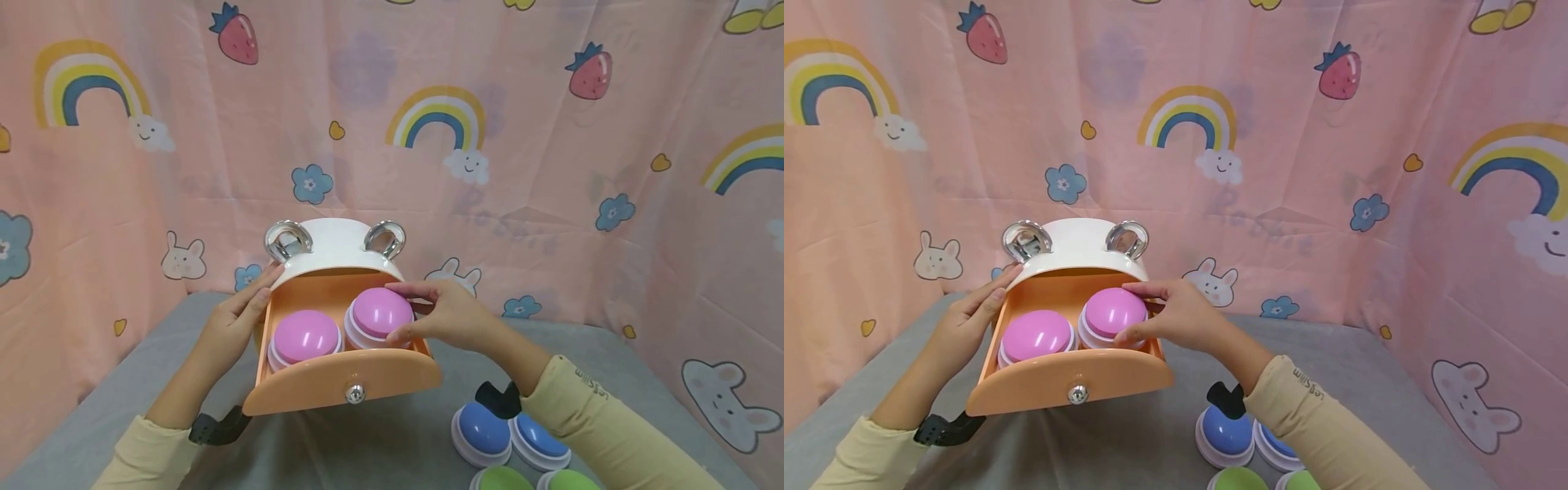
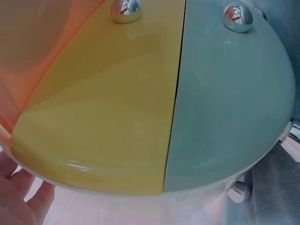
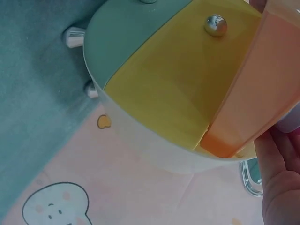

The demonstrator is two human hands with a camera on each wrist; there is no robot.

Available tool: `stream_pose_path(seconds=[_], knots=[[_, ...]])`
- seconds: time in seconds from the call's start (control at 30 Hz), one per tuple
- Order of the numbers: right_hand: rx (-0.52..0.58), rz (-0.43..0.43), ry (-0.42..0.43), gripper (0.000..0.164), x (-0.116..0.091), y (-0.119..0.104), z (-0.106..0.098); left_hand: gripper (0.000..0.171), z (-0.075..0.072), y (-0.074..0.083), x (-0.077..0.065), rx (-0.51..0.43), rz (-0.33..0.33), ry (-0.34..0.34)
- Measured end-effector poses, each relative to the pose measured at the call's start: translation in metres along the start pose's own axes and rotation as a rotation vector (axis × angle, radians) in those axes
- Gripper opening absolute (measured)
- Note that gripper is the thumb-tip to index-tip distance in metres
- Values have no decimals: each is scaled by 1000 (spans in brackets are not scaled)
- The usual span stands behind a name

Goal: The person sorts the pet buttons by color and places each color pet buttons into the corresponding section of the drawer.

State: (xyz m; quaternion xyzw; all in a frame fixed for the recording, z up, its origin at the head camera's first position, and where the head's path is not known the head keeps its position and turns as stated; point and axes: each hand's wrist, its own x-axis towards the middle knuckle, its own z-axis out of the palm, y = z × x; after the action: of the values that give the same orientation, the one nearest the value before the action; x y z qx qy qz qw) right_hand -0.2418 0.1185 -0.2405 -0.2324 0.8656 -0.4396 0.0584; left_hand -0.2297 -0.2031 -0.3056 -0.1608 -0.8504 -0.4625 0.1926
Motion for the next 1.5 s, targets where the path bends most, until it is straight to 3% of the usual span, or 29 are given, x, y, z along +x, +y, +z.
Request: stream_pose_path(seconds=[0.67,1.2,1.33,1.5], knots=[[-194,-46,-54,67,3,0,1,45,0,2,0,0,-4,-1],[-209,-80,-70,64,1,-2,2,45,0,2,0,8,-8,-1],[-168,-113,-27,64,-4,0,3,45,0,1,0,8,-8,-3],[-6,-125,150,49,-17,-5,2,45,0,1,0,8,-8,0]])
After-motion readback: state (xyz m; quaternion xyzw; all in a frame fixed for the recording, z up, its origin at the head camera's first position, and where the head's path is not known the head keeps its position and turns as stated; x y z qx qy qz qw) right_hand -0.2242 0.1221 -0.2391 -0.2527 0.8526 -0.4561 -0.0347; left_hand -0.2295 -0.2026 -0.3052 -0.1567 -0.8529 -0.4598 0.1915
